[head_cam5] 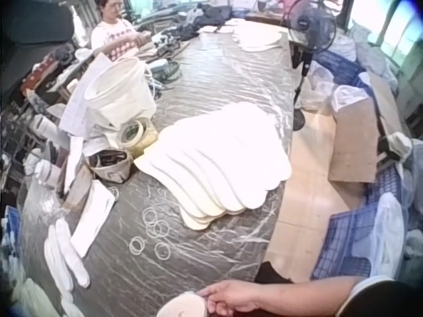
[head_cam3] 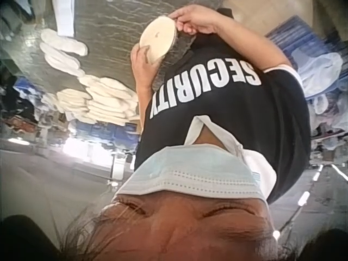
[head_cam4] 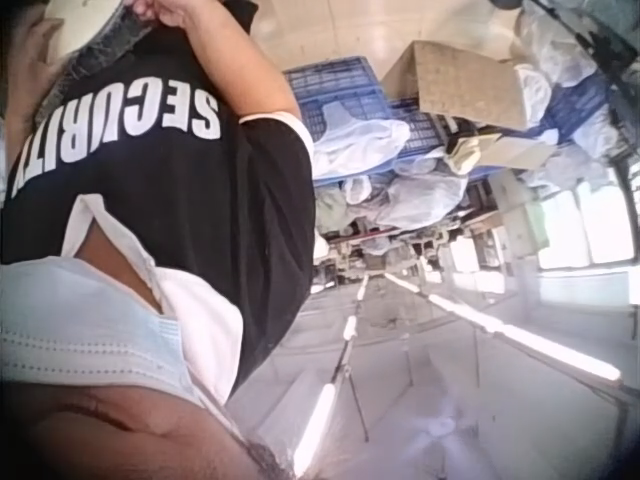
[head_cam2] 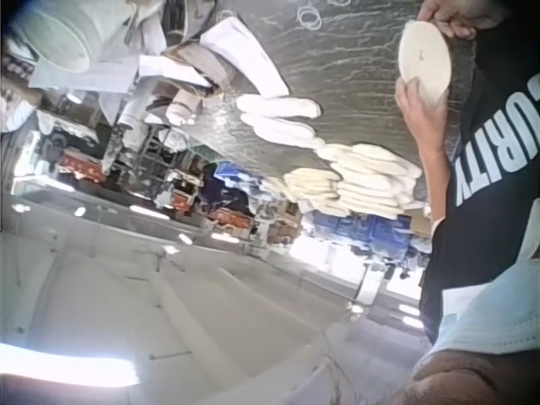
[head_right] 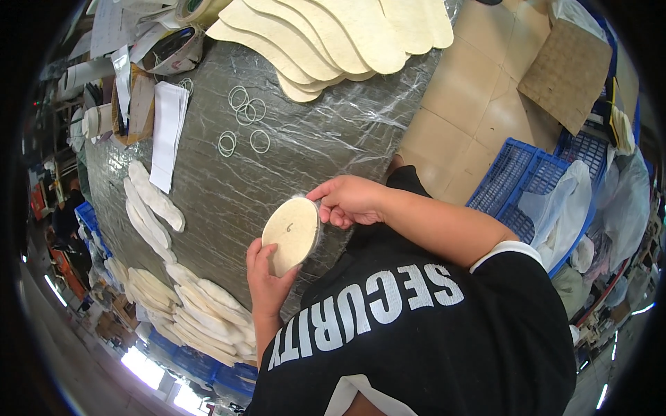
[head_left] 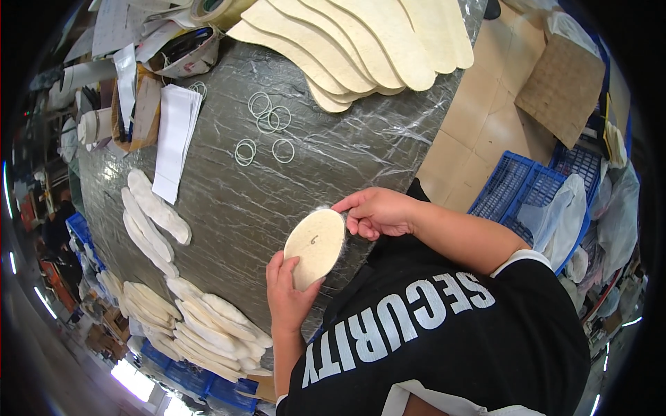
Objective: Applying a fuzzy lining to a shoe insole component by hand.
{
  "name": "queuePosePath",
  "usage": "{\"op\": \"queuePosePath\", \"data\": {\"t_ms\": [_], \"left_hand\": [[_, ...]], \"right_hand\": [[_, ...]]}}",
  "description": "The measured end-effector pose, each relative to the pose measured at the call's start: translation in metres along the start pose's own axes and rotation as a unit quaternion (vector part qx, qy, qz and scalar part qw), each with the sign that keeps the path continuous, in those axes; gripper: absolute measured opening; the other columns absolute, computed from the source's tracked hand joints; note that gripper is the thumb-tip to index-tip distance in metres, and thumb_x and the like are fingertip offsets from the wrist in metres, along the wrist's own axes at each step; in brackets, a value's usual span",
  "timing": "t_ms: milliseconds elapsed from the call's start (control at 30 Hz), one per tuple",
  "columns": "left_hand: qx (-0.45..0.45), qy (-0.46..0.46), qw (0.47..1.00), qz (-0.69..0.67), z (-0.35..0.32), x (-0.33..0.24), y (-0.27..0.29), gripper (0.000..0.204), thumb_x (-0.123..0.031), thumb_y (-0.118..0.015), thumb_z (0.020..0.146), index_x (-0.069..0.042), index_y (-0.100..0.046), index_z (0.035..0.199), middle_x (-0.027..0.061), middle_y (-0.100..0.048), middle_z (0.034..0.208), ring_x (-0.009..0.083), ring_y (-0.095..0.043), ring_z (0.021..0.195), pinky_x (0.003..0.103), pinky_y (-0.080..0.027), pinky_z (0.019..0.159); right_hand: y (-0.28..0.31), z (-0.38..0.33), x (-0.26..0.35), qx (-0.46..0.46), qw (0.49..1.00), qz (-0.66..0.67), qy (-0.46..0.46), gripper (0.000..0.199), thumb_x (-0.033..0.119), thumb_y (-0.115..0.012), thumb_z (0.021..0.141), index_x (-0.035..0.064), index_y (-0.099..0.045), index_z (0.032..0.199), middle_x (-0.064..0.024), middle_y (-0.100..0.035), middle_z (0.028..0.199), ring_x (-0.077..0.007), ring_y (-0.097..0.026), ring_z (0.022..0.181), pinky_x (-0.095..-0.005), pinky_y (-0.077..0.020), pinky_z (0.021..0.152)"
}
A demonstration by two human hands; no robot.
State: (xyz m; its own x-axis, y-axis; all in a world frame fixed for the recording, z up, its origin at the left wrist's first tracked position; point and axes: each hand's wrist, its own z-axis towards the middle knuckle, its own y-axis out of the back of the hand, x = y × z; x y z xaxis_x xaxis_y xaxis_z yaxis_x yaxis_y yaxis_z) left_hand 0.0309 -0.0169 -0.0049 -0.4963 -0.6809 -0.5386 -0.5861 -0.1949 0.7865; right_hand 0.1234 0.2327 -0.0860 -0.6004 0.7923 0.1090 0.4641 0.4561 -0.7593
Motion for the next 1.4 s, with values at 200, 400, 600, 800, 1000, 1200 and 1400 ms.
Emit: {"op": "queuePosePath", "data": {"t_ms": [200,400,600,800,1000,1200,1400], "left_hand": [[0.001,0.004,1.0,0.008,-0.001,-0.003,0.0,0.063,-0.006,-0.085,0.053,-0.006,-0.055,0.109,0.0185,-0.049,0.126,0.0363,-0.05,0.115,0.041,-0.043,0.096],[-0.002,0.011,1.0,0.007,-0.002,-0.004,-0.001,0.063,-0.006,-0.084,0.053,-0.006,-0.055,0.109,0.0181,-0.049,0.125,0.0364,-0.05,0.115,0.041,-0.042,0.096],[0.002,0.018,1.0,0.019,-0.002,-0.006,-0.003,0.063,-0.006,-0.085,0.053,-0.006,-0.055,0.109,0.0179,-0.049,0.125,0.0365,-0.05,0.115,0.041,-0.042,0.096],[0.006,0.017,1.0,0.025,-0.001,-0.005,-0.006,0.065,-0.008,-0.086,0.053,-0.005,-0.055,0.11,0.0195,-0.048,0.125,0.038,-0.05,0.115,0.042,-0.043,0.096],[0.002,0.021,0.999,0.034,0.002,-0.009,-0.007,0.064,-0.007,-0.086,0.053,-0.005,-0.055,0.109,0.0189,-0.048,0.126,0.0375,-0.05,0.115,0.042,-0.043,0.096],[0.009,0.017,0.999,0.04,0.004,-0.007,-0.007,0.065,-0.008,-0.087,0.052,-0.005,-0.055,0.109,0.0193,-0.048,0.126,0.038,-0.05,0.115,0.042,-0.043,0.096],[0.016,0.002,0.998,0.058,0.009,-0.009,-0.006,0.067,-0.01,-0.088,0.051,-0.005,-0.055,0.109,0.0196,-0.049,0.126,0.0383,-0.05,0.115,0.043,-0.043,0.096]], "right_hand": [[0.0,0.0,0.0,0.012,1.0,0.007,-0.003,0.047,-0.004,-0.043,0.088,-0.0043,-0.041,0.135,-0.0076,-0.058,0.072,-0.0103,-0.053,0.05,-0.0233,-0.037,0.042],[0.0,0.001,0.001,0.008,1.0,0.009,-0.007,0.05,-0.006,-0.046,0.084,-0.0043,-0.042,0.133,-0.0074,-0.059,0.07,-0.0102,-0.053,0.047,-0.0233,-0.0365,0.041],[0.001,0.0,0.002,0.012,1.0,0.006,-0.012,0.05,-0.007,-0.047,0.083,-0.0042,-0.043,0.133,-0.0073,-0.059,0.069,-0.0101,-0.053,0.046,-0.0235,-0.0363,0.04],[0.003,0.003,0.0,0.01,1.0,0.013,-0.007,0.052,-0.007,-0.048,0.082,-0.0043,-0.041,0.134,-0.0071,-0.059,0.068,-0.0099,-0.053,0.046,-0.0234,-0.0359,0.04],[0.002,0.0,0.002,0.009,1.0,0.009,-0.009,0.055,-0.007,-0.049,0.082,-0.0044,-0.04,0.136,-0.0068,-0.059,0.067,-0.0097,-0.051,0.045,-0.0236,-0.0354,0.039],[0.003,0.001,0.001,0.016,1.0,0.009,-0.005,0.056,-0.007,-0.049,0.081,-0.0043,-0.039,0.136,-0.0071,-0.059,0.067,-0.0098,-0.051,0.044,-0.0233,-0.0352,0.039],[0.004,0.002,0.0,0.015,1.0,0.003,-0.002,0.057,-0.008,-0.049,0.081,-0.0044,-0.039,0.137,-0.0069,-0.058,0.067,-0.0097,-0.051,0.045,-0.023,-0.0351,0.04]]}}
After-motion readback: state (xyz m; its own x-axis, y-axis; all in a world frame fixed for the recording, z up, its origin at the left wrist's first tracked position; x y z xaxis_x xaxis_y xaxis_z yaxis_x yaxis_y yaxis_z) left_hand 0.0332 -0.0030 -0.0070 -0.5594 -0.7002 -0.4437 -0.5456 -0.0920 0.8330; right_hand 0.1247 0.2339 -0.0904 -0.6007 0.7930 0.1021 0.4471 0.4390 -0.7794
